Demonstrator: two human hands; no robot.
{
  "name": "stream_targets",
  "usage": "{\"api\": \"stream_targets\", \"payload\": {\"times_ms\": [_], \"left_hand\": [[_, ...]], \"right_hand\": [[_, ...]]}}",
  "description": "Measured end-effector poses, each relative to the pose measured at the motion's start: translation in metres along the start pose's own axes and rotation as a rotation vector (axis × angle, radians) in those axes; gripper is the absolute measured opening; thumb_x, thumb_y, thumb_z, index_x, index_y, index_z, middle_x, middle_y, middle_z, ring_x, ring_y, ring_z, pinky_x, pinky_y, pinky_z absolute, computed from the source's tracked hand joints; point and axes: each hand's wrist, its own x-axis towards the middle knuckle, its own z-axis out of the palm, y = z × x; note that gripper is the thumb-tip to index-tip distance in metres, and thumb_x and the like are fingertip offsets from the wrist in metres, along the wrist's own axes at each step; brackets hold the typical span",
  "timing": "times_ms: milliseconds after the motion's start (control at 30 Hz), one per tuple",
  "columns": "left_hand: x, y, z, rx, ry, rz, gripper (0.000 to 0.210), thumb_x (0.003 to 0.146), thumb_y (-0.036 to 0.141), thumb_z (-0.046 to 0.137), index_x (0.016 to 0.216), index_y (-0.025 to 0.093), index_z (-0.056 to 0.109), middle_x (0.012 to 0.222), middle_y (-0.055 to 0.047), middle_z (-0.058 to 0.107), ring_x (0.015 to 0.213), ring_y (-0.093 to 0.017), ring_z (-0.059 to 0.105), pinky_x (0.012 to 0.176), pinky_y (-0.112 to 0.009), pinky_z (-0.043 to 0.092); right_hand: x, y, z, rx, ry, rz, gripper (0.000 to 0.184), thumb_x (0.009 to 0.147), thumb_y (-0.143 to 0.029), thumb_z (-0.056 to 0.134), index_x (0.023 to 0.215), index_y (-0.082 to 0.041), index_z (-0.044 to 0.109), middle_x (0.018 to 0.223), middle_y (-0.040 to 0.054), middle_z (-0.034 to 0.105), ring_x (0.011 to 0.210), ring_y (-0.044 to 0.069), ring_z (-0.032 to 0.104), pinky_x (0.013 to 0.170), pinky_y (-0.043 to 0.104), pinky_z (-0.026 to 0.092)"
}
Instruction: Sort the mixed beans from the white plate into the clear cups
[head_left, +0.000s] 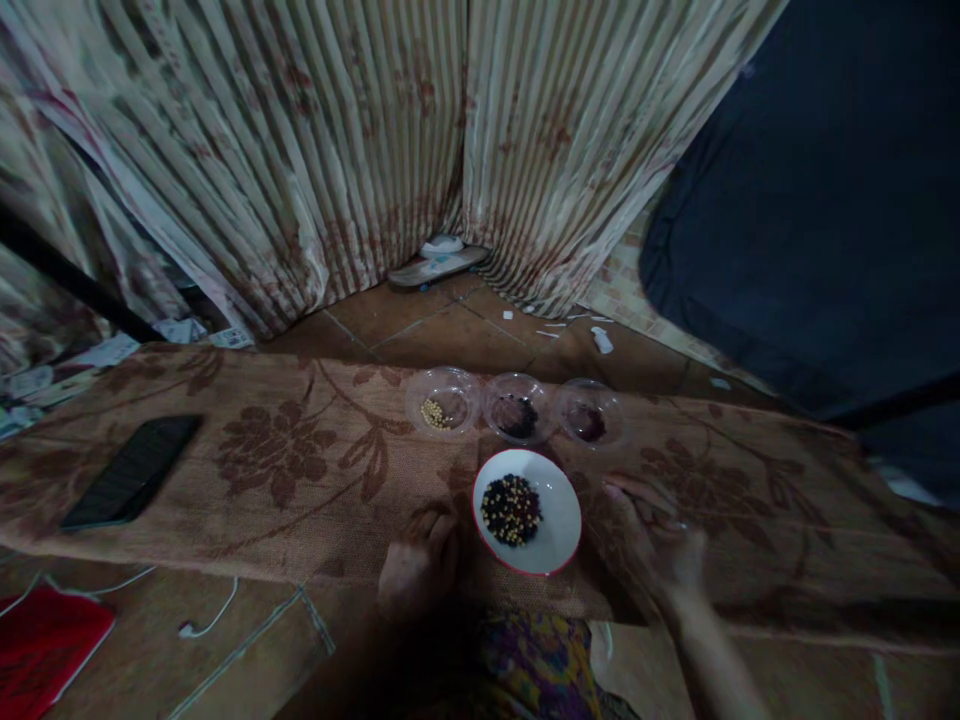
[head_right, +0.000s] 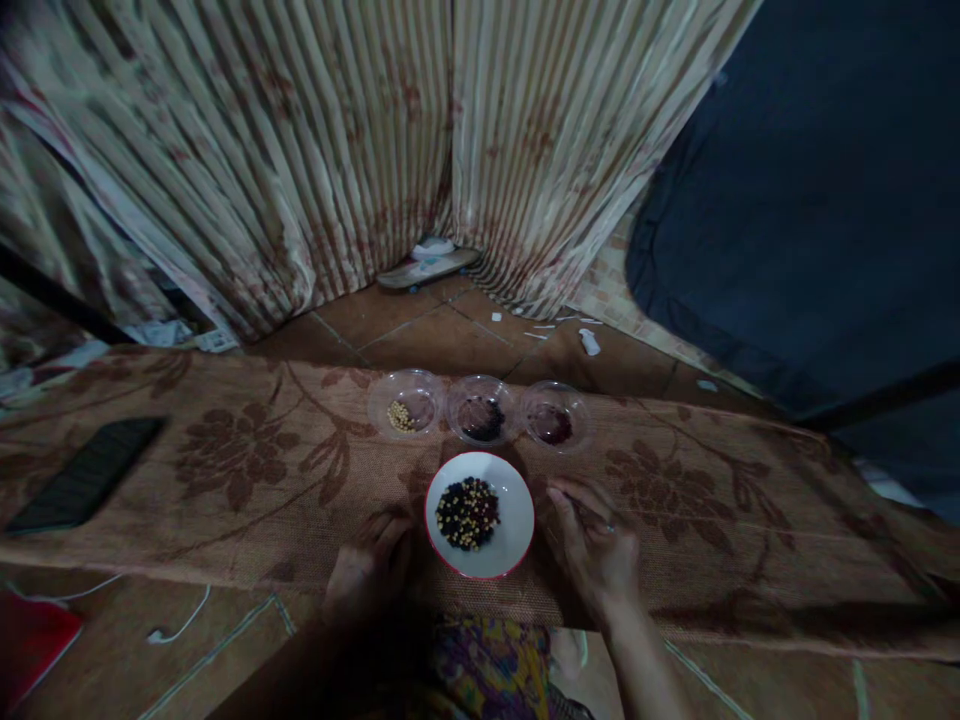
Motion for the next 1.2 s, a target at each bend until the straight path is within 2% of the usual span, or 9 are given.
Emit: {"api": "stream_targets", "payload": {"times_ms": [133,233,367,433,567,667,900,1200], "left_hand": [[-0.001,-0.003,0.003,0.013,0.009,0.013,0.016,0.094,0.019,0.042,0.093,0.021,0.058,0.083,-0.004,0.062,0.078,-0.016,0.059,0.069,-0.028,0.049],[-0.002,-0.003,0.004,0.019,0.014,0.016,0.016,0.094,0.019,0.042,0.094,0.021,0.057,0.083,-0.004,0.062,0.078,-0.017,0.059,0.07,-0.029,0.049],[-0.001,-0.001,0.002,0.027,0.002,0.003,0.013,0.093,0.019,0.044,0.092,0.021,0.057,0.083,-0.003,0.062,0.08,-0.018,0.059,0.07,-0.029,0.049],[-0.001,0.0,0.002,0.017,-0.011,-0.004,0.013,0.093,0.019,0.044,0.091,0.021,0.057,0.082,-0.003,0.062,0.08,-0.017,0.059,0.07,-0.029,0.049],[0.0,0.0,0.001,-0.001,-0.002,-0.005,0.012,0.093,0.019,0.045,0.089,0.021,0.057,0.082,-0.003,0.061,0.079,-0.016,0.058,0.071,-0.028,0.049],[0.001,0.001,0.0,0.003,0.009,0.005,0.012,0.092,0.019,0.046,0.088,0.021,0.057,0.082,-0.003,0.061,0.079,-0.016,0.058,0.071,-0.028,0.049],[0.002,0.003,-0.003,0.007,-0.006,-0.002,0.014,0.092,0.02,0.045,0.085,0.021,0.057,0.08,-0.003,0.059,0.077,-0.016,0.057,0.07,-0.028,0.048],[0.001,0.003,-0.002,0.01,-0.017,-0.008,0.013,0.093,0.02,0.045,0.088,0.021,0.057,0.082,-0.004,0.061,0.079,-0.017,0.058,0.071,-0.029,0.049]], "right_hand": [[0.045,0.017,-0.006,0.006,0.184,-0.03,0.02,0.084,-0.035,0.063,0.083,-0.018,0.073,0.087,0.0086,0.073,0.084,0.022,0.067,0.08,0.038,0.053],[0.059,0.027,-0.005,0.031,0.186,0.027,0.023,0.083,-0.037,0.063,0.083,-0.016,0.073,0.085,0.0099,0.073,0.082,0.022,0.068,0.079,0.04,0.053],[0.037,0.02,-0.001,0.067,0.185,0.059,0.023,0.081,-0.038,0.065,0.082,-0.016,0.073,0.085,0.0098,0.073,0.08,0.022,0.068,0.076,0.038,0.054],[0.017,0.011,0.0,0.08,0.109,0.088,0.022,0.081,-0.038,0.066,0.082,-0.017,0.073,0.085,0.0087,0.073,0.081,0.022,0.068,0.074,0.036,0.055],[-0.018,0.0,0.006,0.103,-0.135,0.156,0.023,0.083,-0.04,0.064,0.087,-0.02,0.073,0.09,0.0085,0.073,0.086,0.023,0.067,0.072,0.034,0.055],[-0.029,-0.001,0.012,0.116,-0.222,0.145,0.024,0.086,-0.041,0.061,0.087,-0.02,0.072,0.093,0.0094,0.071,0.089,0.022,0.066,0.074,0.035,0.055],[-0.03,-0.003,0.02,0.038,-0.24,0.066,0.023,0.089,-0.04,0.058,0.087,-0.023,0.072,0.095,0.0068,0.069,0.092,0.021,0.066,0.079,0.035,0.054],[-0.035,-0.004,0.023,-0.002,-0.242,0.095,0.028,0.089,-0.046,0.056,0.086,-0.023,0.072,0.098,0.0077,0.07,0.093,0.022,0.065,0.076,0.034,0.055]]}}
